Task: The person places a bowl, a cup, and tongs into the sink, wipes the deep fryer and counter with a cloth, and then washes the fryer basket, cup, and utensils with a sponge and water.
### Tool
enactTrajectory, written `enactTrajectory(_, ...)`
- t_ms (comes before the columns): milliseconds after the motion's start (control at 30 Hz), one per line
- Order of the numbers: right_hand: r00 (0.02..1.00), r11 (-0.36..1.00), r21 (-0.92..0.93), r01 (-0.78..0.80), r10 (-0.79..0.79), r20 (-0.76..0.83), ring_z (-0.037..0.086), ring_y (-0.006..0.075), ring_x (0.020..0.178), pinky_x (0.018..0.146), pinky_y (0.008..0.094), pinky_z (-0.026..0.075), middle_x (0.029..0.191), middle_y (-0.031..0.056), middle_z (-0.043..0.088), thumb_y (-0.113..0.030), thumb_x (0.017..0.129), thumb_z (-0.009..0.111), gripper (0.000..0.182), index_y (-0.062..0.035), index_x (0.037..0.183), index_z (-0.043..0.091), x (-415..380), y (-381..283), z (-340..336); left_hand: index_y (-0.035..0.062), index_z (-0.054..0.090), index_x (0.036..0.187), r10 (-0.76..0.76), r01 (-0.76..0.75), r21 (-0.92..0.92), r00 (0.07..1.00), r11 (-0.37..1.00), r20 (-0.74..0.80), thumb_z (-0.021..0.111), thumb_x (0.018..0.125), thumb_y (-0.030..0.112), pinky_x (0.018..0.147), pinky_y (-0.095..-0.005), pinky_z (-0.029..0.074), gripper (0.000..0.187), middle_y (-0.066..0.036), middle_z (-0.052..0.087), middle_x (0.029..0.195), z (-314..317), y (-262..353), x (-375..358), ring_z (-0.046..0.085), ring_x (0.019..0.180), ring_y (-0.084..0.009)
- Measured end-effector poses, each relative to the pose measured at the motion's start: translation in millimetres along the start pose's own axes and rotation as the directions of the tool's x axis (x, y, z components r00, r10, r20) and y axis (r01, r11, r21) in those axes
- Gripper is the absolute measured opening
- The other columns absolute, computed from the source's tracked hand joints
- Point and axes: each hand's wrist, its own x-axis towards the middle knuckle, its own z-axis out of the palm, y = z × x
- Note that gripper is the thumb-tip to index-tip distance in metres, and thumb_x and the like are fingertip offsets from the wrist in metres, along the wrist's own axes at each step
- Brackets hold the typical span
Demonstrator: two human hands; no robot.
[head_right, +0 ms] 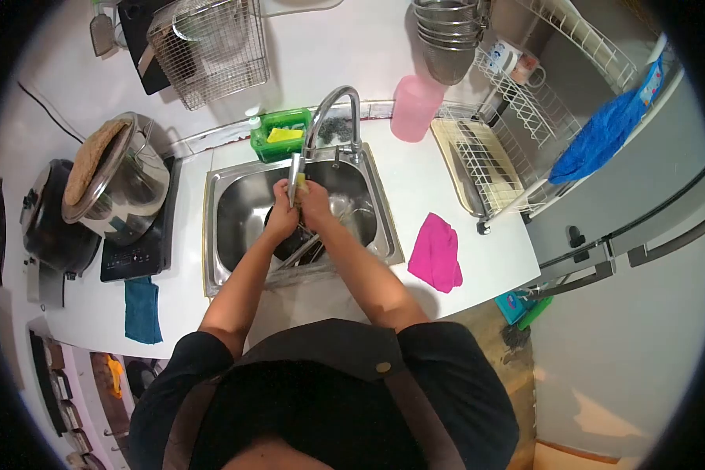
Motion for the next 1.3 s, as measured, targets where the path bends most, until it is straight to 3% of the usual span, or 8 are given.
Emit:
enactTrajectory(100,0.957,0.926,-0.307,0.219,-0.265,-0.116,0.053,0.0118,0.073,0.066,0.0269,0.042,0.084,0.0052,0.056,-0.019,0.084,0.05,0.026,-0.0002,0.103,0.051,-2,-22,-16,0.0049,0.037,0.111,-0.429,0.422,-0.304,0.902,0.854,0.048,0.053,0.079,0.016,0.055,-0.028,0.039,0.038,-0.007,0.05,0.08,-9,-5,0,0.047,0.061,-0.0147)
enactTrajectory(200,0.975,0.97,0.117,0.212,-0.201,-0.099,0.052,0.0108,0.077,0.067,0.0251,0.041,0.087,0.0043,0.055,-0.021,0.085,0.05,0.031,-0.001,0.108,0.046,-16,-9,-10,0.0052,0.045,0.109,-0.509,0.511,-0.572,0.841,0.641,0.181,0.037,0.088,0.038,0.051,-0.0259,0.035,0.04,-0.004,0.048,0.078,-12,-11,1,0.041,0.056,-0.0122)
enactTrajectory(267,0.961,0.942,-0.231,0.244,-0.267,-0.074,0.052,0.0147,0.081,0.071,0.0278,0.041,0.09,0.0067,0.056,-0.02,0.085,0.051,0.029,-0.0016,0.107,0.045,-38,13,14,0.0066,0.049,0.113,-0.419,0.38,-0.543,0.906,0.749,0.056,0.024,0.088,0.052,0.065,-0.0327,0.042,0.058,-0.009,0.057,0.088,20,-46,3,0.054,0.068,-0.0212)
enactTrajectory(433,0.845,0.742,-0.666,0.08,-0.404,-0.35,0.054,0.0154,0.071,0.062,0.0291,0.042,0.081,0.0106,0.058,-0.018,0.079,0.055,0.021,0.0011,0.088,0.054,-3,12,-6,0.0056,0.053,0.096,-0.194,0.162,0.226,0.973,0.96,0.126,0.029,0.086,0.052,0.072,-0.0437,0.041,0.052,-0.023,0.058,0.084,14,-32,-23,0.054,0.085,-0.0397)
enactTrajectory(567,0.81,0.91,-0.396,0.119,-0.32,-0.492,0.053,0.0155,0.067,0.06,0.0314,0.042,0.075,0.0097,0.057,-0.021,0.078,0.055,0.023,0.0017,0.081,0.055,0,-37,-1,-0.0005,0.051,0.086,-0.334,0.289,0.327,0.938,0.9,0.089,0.036,0.081,0.058,0.067,-0.0467,0.041,0.061,-0.026,0.056,0.079,-11,0,-16,0.053,0.08,-0.0431)
enactTrajectory(667,0.812,0.861,-0.476,0.18,-0.403,-0.423,0.054,0.0227,0.071,0.064,0.0342,0.042,0.079,0.013,0.057,-0.025,0.08,0.052,0.027,0.0011,0.088,0.053,-12,-30,4,0.0028,0.049,0.088,-0.602,0.605,-0.213,0.794,0.767,0.087,0.047,0.083,0.047,0.061,-0.038,0.045,0.045,-0.014,0.061,0.078,-19,-22,-5,0.057,0.065,-0.0249)
enactTrajectory(800,0.907,0.694,-0.652,0.306,-0.421,-0.023,0.055,0.0348,0.088,0.074,0.0386,0.043,0.094,0.0192,0.057,-0.015,0.08,0.046,0.027,-0.0066,0.105,0.051,-63,16,29,0.0035,0.046,0.089,-0.467,0.363,-0.703,0.883,0.612,0.049,0.05,0.084,0.039,0.059,-0.0286,0.044,0.036,-0.007,0.053,0.071,-1,-30,12,0.053,0.074,-0.0148)
enactTrajectory(1300,0.935,-0.049,-0.981,0.189,0.314,0.165,0.059,0.0301,0.084,0.074,0.0376,0.047,0.089,0.0133,0.061,-0.024,0.063,0.068,0.03,-0.0091,0.088,0.06,9,63,-23,0.0009,0.058,0.069,-0.712,0.598,-0.451,0.689,0.663,-0.133,0.065,0.074,0.03,0.047,-0.0225,0.041,0.031,-0.006,0.058,0.061,-49,-54,-9,0.053,0.052,-0.0106)
